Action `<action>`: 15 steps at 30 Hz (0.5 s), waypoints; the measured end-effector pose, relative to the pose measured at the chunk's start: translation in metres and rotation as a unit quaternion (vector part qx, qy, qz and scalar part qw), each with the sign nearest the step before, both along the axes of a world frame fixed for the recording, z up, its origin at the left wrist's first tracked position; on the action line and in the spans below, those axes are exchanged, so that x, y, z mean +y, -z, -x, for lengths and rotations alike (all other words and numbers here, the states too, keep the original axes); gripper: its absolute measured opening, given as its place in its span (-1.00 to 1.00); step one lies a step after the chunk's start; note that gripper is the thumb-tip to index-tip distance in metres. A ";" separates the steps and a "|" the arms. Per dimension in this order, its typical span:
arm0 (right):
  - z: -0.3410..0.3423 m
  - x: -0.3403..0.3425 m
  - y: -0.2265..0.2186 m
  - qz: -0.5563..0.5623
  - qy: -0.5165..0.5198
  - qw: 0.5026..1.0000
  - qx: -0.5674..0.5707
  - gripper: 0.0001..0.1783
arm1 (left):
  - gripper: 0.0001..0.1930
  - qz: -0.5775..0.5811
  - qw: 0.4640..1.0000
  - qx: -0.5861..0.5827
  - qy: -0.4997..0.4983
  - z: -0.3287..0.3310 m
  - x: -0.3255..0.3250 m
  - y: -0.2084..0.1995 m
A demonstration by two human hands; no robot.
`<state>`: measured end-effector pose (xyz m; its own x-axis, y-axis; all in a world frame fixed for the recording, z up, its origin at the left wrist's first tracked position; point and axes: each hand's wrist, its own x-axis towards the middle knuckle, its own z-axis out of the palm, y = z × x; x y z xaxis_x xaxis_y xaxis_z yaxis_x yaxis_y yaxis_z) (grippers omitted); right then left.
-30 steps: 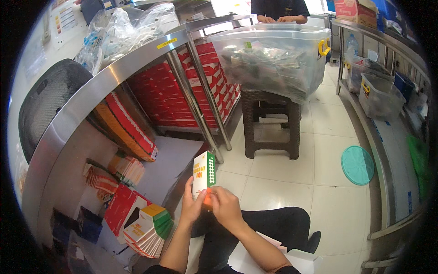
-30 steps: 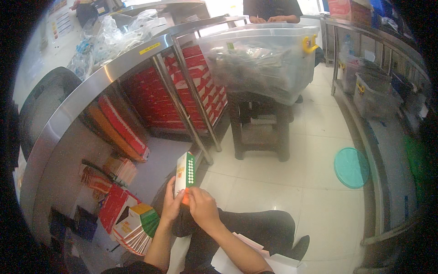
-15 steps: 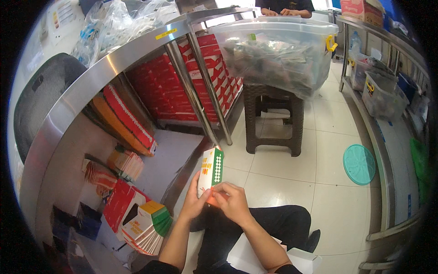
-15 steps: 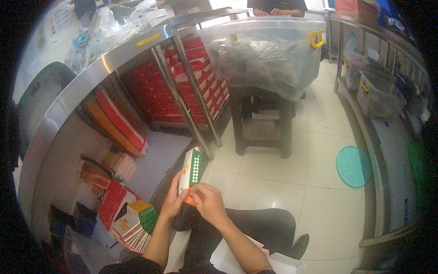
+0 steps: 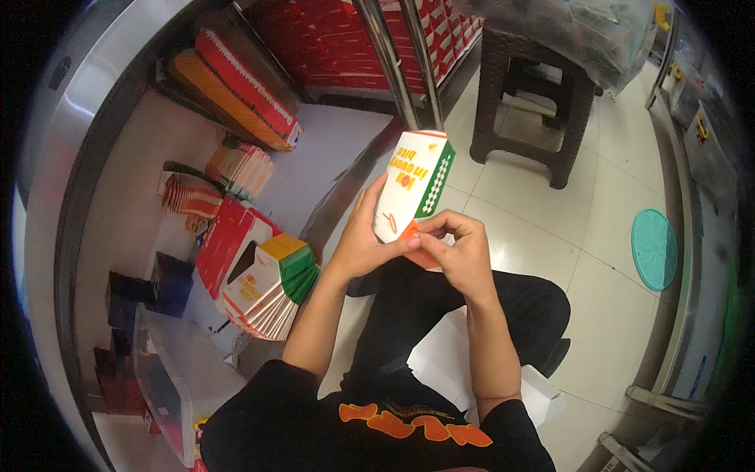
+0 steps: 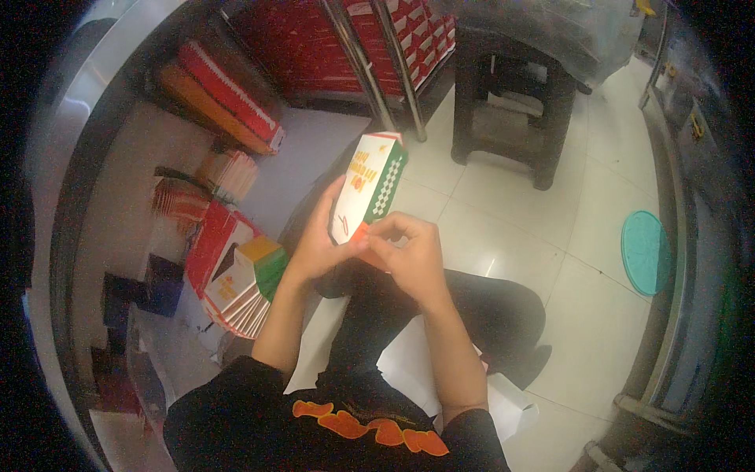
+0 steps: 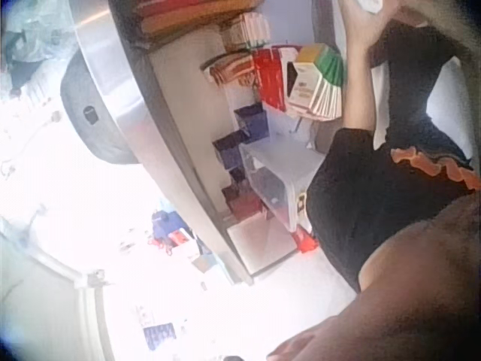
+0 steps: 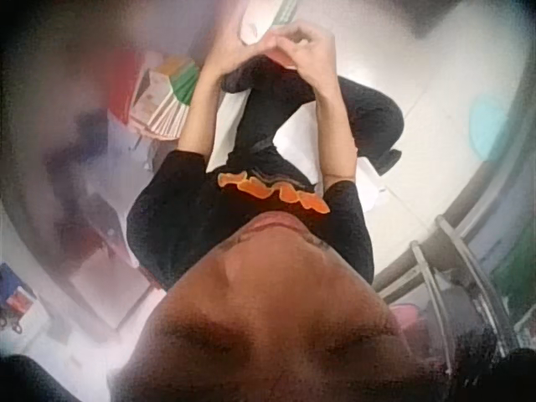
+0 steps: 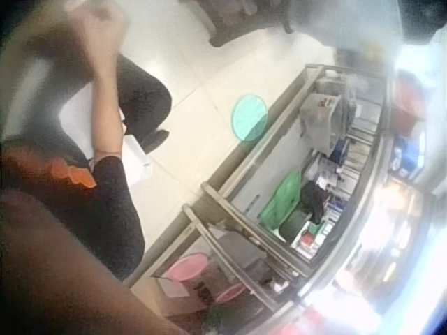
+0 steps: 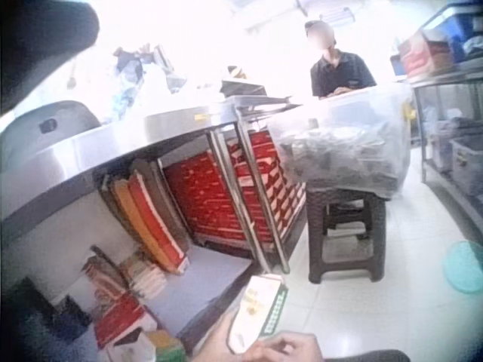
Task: The person assembles small rectangular boxes from flat paper sheets. They fold the sheets along pre-printed lines, tuck flaps into slots, and form the box shape. The person handles multiple boxes one at a time, stacking completed boxes on a nearby shelf.
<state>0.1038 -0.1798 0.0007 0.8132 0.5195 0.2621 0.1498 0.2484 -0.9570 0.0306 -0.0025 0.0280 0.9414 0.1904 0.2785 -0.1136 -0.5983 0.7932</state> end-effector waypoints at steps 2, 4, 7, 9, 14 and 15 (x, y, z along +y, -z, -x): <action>0.000 0.000 -0.004 -0.012 -0.028 0.999 0.033 -0.85 | 0.15 -0.017 1.000 -0.011 -0.006 -0.001 0.000 -0.006; -0.001 -0.002 -0.008 -0.023 -0.067 0.994 0.082 -0.85 | 0.15 -0.022 1.000 -0.016 0.010 0.001 0.002 -0.009; -0.001 -0.009 -0.017 -0.036 -0.125 0.980 0.151 -0.83 | 0.15 -0.038 0.998 -0.016 0.046 -0.003 0.004 -0.020; -0.001 -0.009 -0.020 -0.042 -0.142 0.977 0.153 -0.82 | 0.15 -0.048 0.997 -0.009 0.053 -0.001 0.007 -0.020; -0.001 -0.003 -0.010 -0.038 -0.055 0.996 0.060 -0.79 | 0.11 -0.040 0.999 0.026 0.004 -0.003 0.002 -0.025; -0.001 -0.002 -0.009 -0.057 -0.046 0.995 0.070 -0.76 | 0.10 -0.027 0.999 0.020 0.006 -0.005 0.002 -0.023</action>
<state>0.1050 -0.1822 0.0098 0.7958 0.5677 0.2108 -0.0115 0.3623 -0.9320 0.0352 -0.0008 0.0513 0.9541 0.1641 0.2505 -0.0903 -0.6397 0.7633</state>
